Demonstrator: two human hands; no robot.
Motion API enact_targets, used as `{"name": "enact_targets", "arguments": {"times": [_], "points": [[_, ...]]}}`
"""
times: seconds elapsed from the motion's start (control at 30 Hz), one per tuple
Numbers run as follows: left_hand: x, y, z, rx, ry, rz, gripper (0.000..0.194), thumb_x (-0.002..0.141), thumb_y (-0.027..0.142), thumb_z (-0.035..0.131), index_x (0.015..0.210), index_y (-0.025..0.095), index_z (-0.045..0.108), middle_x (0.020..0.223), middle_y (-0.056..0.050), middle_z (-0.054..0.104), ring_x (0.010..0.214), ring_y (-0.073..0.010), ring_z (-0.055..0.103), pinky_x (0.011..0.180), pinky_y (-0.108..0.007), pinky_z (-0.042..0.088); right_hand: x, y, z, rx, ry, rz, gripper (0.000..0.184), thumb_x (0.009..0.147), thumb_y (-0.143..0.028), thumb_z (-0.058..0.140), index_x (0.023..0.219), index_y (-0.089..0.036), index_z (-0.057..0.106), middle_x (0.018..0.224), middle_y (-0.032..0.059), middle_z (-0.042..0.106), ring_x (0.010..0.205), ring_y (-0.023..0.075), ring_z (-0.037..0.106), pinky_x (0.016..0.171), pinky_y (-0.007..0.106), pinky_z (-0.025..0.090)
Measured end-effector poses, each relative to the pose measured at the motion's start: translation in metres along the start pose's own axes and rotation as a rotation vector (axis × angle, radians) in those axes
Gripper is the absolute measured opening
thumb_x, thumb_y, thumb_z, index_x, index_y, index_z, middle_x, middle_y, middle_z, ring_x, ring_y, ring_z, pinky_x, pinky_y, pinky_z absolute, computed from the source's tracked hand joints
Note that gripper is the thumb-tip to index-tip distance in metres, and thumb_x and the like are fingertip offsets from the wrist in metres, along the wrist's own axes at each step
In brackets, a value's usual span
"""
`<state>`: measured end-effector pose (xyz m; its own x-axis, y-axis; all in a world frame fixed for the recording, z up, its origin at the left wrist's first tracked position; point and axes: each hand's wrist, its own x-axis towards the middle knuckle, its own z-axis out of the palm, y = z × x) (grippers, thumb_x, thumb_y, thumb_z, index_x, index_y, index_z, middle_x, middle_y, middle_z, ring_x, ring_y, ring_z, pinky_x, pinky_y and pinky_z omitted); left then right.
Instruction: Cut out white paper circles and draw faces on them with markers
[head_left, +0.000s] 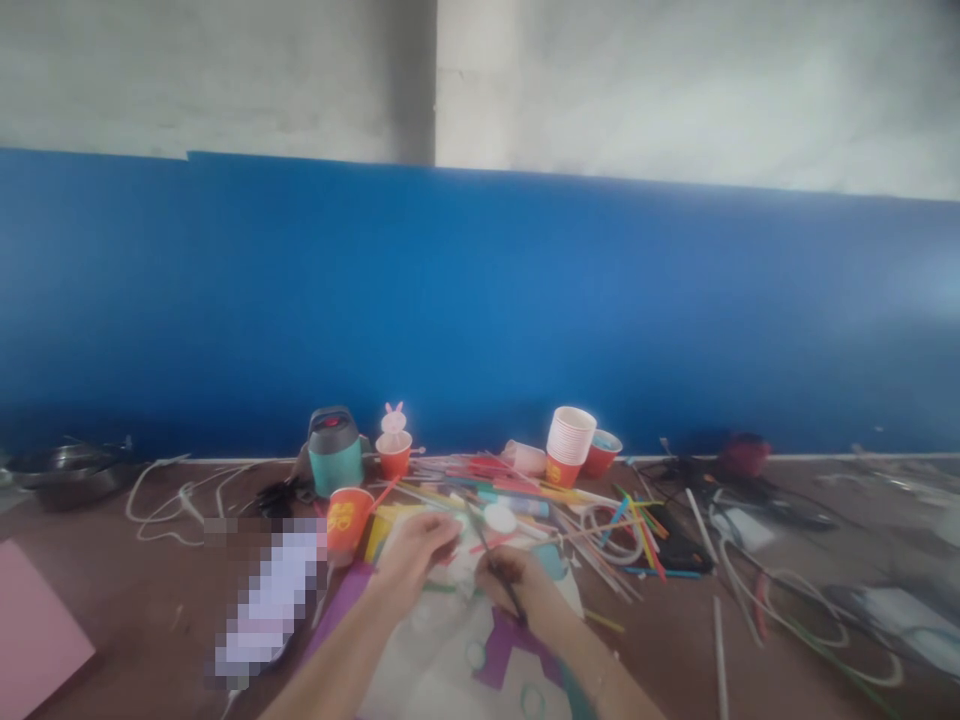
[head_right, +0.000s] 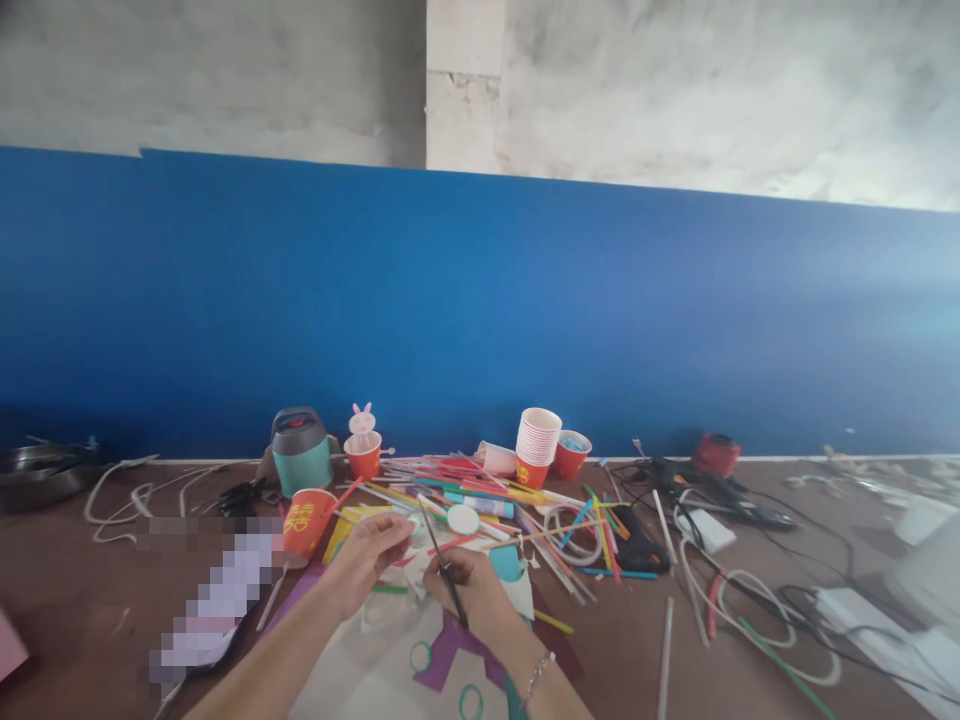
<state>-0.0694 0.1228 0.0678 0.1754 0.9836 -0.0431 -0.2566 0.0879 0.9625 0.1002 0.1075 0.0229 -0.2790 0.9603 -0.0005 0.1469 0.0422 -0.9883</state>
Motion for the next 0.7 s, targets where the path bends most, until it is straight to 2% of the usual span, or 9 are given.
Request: {"name": "enact_targets", "arguments": {"times": [0.27, 0.47, 0.7], "points": [[-0.002, -0.002, 0.005, -0.084, 0.000, -0.033, 0.031, 0.059, 0.037, 0.079, 0.061, 0.017, 0.056, 0.057, 0.003, 0.056, 0.053, -0.0086, 0.047, 0.055, -0.022, 0.035, -0.005, -0.006, 0.004, -0.001, -0.025, 0.032, 0.032, 0.068, -0.046, 0.068, 0.074, -0.016, 0.060, 0.044, -0.0077, 0.044, 0.033, 0.0062, 0.037, 0.034, 0.019, 0.028], [-0.003, -0.003, 0.006, -0.099, -0.002, -0.049, 0.030, 0.058, 0.035, 0.080, 0.061, 0.016, 0.056, 0.059, 0.002, 0.058, 0.058, -0.0095, 0.051, 0.059, -0.023, 0.037, -0.009, -0.021, 0.006, 0.005, -0.005, 0.018, 0.030, 0.064, -0.044, 0.069, 0.065, -0.017, 0.055, 0.046, -0.0067, 0.044, 0.036, 0.0055, 0.035, 0.036, 0.019, 0.029], [-0.003, -0.004, 0.006, -0.082, -0.015, -0.029, 0.029, 0.062, 0.034, 0.077, 0.060, 0.016, 0.055, 0.055, 0.004, 0.054, 0.053, -0.0080, 0.046, 0.055, -0.022, 0.032, -0.008, -0.015, 0.005, 0.012, -0.013, 0.012, 0.030, 0.064, -0.044, 0.069, 0.066, -0.017, 0.056, 0.045, -0.0068, 0.045, 0.036, 0.0058, 0.036, 0.036, 0.019, 0.029]]}}
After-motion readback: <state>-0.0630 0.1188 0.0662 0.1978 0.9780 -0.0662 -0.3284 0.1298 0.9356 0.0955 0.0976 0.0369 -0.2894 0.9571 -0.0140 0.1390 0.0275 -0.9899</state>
